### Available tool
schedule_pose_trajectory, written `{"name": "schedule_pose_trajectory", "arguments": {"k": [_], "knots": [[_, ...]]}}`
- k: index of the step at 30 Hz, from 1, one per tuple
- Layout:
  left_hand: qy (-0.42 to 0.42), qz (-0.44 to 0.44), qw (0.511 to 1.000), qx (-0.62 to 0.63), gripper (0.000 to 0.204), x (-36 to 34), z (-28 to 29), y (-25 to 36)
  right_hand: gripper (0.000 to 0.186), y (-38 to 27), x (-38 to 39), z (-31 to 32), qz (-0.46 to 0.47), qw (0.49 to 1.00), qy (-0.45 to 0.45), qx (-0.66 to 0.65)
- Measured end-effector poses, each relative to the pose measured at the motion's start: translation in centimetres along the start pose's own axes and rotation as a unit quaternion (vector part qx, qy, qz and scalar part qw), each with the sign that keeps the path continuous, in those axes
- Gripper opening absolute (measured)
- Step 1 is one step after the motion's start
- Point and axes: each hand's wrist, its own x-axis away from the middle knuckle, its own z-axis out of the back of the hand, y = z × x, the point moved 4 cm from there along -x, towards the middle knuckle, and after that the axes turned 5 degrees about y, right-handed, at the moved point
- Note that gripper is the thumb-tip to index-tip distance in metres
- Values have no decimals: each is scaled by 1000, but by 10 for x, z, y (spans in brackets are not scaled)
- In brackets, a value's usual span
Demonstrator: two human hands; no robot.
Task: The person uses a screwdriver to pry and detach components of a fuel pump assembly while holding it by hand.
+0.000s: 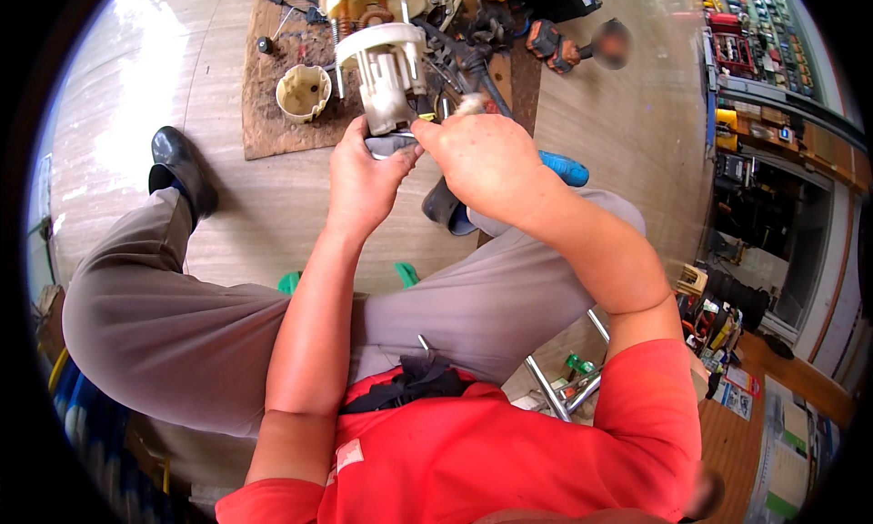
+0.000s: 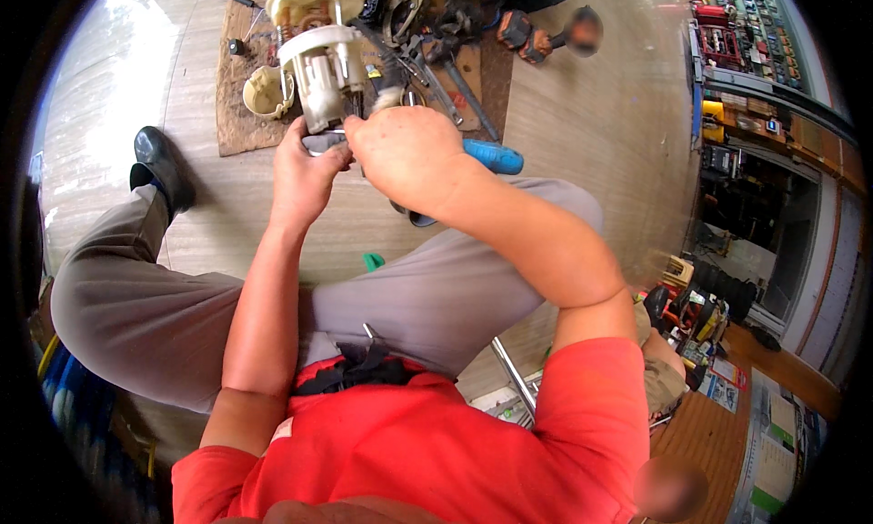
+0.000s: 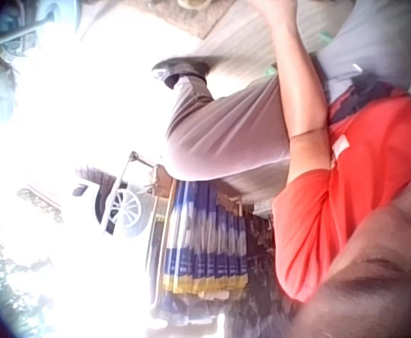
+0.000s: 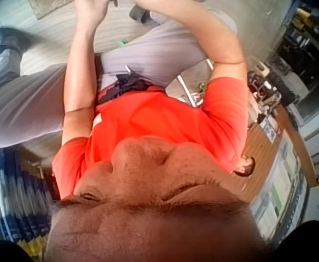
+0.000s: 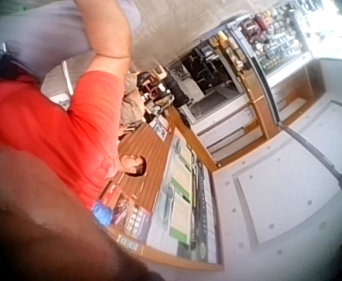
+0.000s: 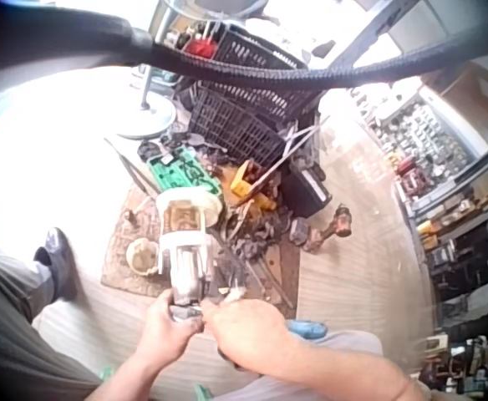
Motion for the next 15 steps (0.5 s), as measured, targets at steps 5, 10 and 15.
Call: {"name": "schedule_pose_trajectory", "arguments": {"k": [5,10,15], "knots": [[14,32,994,106,32,3,1,4,18,-15,3,2,-54,998,10,2],[3,53,981,186,31,1,-2,3,21,-14,3,0,-67,997,27,-12],[-7,81,969,232,32,2,-5,-2,16,-3,-2,-6,-59,995,41,-64]]}}
